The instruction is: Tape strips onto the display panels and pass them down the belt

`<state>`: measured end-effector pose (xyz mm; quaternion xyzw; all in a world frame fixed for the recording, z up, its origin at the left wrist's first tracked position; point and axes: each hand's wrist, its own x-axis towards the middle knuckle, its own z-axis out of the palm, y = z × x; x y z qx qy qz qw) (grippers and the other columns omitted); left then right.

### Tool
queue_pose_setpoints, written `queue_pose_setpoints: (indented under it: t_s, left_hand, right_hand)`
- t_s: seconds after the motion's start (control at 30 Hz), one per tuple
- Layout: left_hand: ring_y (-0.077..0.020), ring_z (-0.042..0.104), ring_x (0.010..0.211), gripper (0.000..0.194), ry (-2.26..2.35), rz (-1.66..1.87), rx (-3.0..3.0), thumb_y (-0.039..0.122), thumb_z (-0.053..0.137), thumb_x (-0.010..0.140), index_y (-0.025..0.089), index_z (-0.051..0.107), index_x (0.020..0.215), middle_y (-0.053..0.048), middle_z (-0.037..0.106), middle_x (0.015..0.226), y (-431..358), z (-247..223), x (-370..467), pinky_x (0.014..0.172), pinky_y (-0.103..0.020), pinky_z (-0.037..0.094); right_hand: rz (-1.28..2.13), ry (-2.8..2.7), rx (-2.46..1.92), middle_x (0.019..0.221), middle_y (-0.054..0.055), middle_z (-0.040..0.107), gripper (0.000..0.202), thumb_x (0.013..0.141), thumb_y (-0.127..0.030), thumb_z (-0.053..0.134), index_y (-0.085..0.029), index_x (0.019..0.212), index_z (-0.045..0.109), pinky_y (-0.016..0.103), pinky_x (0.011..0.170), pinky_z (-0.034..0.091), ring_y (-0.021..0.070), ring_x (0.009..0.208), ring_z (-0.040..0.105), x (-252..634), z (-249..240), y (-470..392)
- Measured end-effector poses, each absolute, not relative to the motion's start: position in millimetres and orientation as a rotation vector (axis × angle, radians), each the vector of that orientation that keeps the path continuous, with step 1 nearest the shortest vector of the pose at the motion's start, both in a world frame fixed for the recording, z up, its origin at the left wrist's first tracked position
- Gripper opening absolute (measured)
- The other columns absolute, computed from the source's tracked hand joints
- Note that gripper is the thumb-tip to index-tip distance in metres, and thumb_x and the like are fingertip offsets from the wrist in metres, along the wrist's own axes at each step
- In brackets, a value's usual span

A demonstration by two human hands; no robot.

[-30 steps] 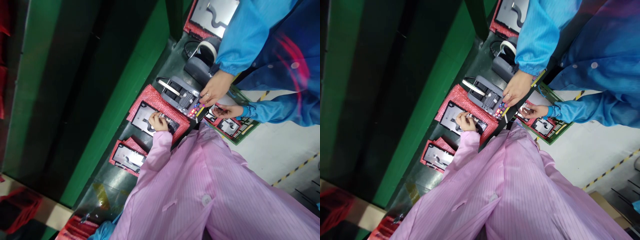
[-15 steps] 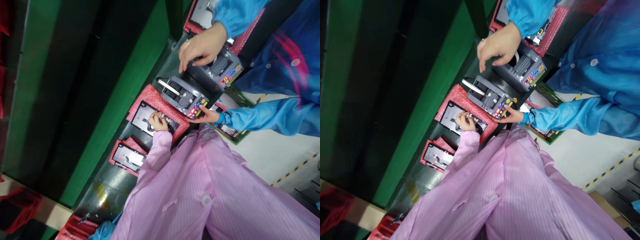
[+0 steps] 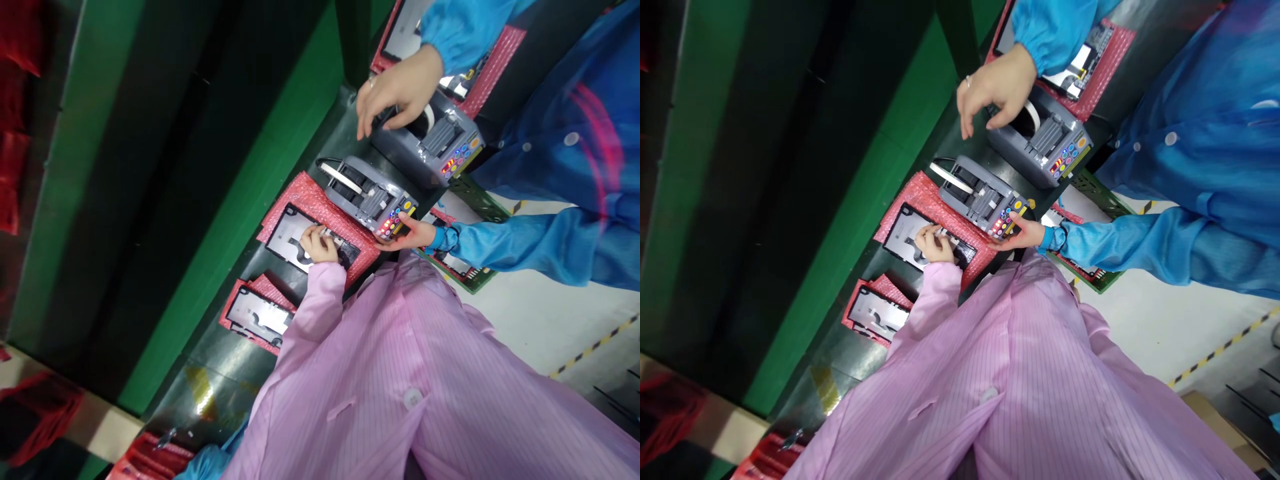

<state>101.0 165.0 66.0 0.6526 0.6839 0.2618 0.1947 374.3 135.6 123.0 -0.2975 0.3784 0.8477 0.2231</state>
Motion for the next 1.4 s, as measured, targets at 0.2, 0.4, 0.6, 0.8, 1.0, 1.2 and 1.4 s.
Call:
queue_pose_setpoints:
  t_s: [0.2, 0.4, 0.6, 0.8, 1.0, 1.2, 1.4]
  left_hand:
    - [-0.027, 0.054, 0.115, 0.023, 1.9, 0.757, 1.863, 0.016, 0.05, 0.084, 0.017, 0.066, 0.1, -0.014, 0.058, 0.11, 165.1, 58.7, 97.1, 0.107, -0.043, 0.04]
    - [-0.0263, 0.056, 0.113, 0.024, 1.873, 0.786, 1.921, 0.015, 0.05, 0.084, 0.018, 0.067, 0.101, -0.013, 0.058, 0.112, 165.9, 49.2, 91.7, 0.105, -0.042, 0.041]
    - [-0.0268, 0.054, 0.116, 0.026, 1.859, 0.749, 1.898, 0.015, 0.051, 0.085, 0.017, 0.067, 0.104, -0.014, 0.057, 0.115, 166.4, 51.3, 90.0, 0.108, -0.043, 0.04]
    - [-0.0259, 0.055, 0.115, 0.026, 1.911, 0.714, 1.905, 0.014, 0.051, 0.083, 0.019, 0.068, 0.102, -0.012, 0.059, 0.113, 167.8, 58.0, 93.0, 0.108, -0.042, 0.042]
    - [-0.0258, 0.055, 0.116, 0.026, 1.896, 0.741, 1.919, 0.014, 0.05, 0.083, 0.018, 0.068, 0.102, -0.013, 0.061, 0.112, 168.3, 60.7, 95.2, 0.107, -0.042, 0.042]
    - [-0.0254, 0.056, 0.115, 0.026, 1.909, 0.726, 1.903, 0.014, 0.051, 0.082, 0.02, 0.067, 0.101, -0.012, 0.061, 0.111, 170.2, 56.6, 95.9, 0.107, -0.041, 0.041]
    - [-0.0267, 0.055, 0.117, 0.027, 1.849, 0.729, 1.887, 0.014, 0.05, 0.083, 0.018, 0.067, 0.104, -0.014, 0.06, 0.114, 168.6, 58.7, 95.2, 0.109, -0.043, 0.04]
  right_hand:
    - [2.426, 0.708, -0.615, 0.101, 0.01, 0.067, 0.052, 0.078, -0.029, 0.077, 0.003, 0.108, 0.05, 0.023, 0.086, 0.053, 0.0094, 0.099, 0.072, 373.1, 108.3, 126.6]
    - [2.436, 0.746, -0.523, 0.105, 0.009, 0.065, 0.054, 0.076, -0.027, 0.077, 0.0, 0.112, 0.047, 0.029, 0.092, 0.051, 0.0105, 0.107, 0.07, 374.9, 100.6, 125.3]
    - [2.43, 0.792, -0.65, 0.11, 0.01, 0.063, 0.057, 0.077, -0.028, 0.074, -0.002, 0.116, 0.042, 0.038, 0.099, 0.049, 0.0129, 0.112, 0.068, 376.1, 101.7, 130.3]
    - [2.42, 0.745, -0.699, 0.115, 0.011, 0.062, 0.047, 0.081, -0.027, 0.069, -0.007, 0.116, 0.044, 0.028, 0.098, 0.048, 0.0099, 0.115, 0.066, 373.8, 102.4, 130.4]
    - [2.426, 0.655, -0.675, 0.115, 0.013, 0.063, 0.044, 0.083, -0.03, 0.068, -0.004, 0.112, 0.049, 0.014, 0.095, 0.044, 0.0052, 0.117, 0.065, 373.6, 105.8, 130.0]
    - [2.473, 0.573, -0.656, 0.117, 0.013, 0.069, 0.047, 0.08, -0.037, 0.07, -0.004, 0.11, 0.054, 0.03, 0.106, 0.042, 0.0061, 0.122, 0.063, 378.4, 103.3, 130.7]
    - [2.469, 0.541, -0.481, 0.129, 0.015, 0.068, 0.047, 0.087, -0.046, 0.053, -0.005, 0.111, 0.058, 0.046, 0.12, 0.017, 0.0039, 0.146, 0.038, 378.8, 104.5, 128.5]
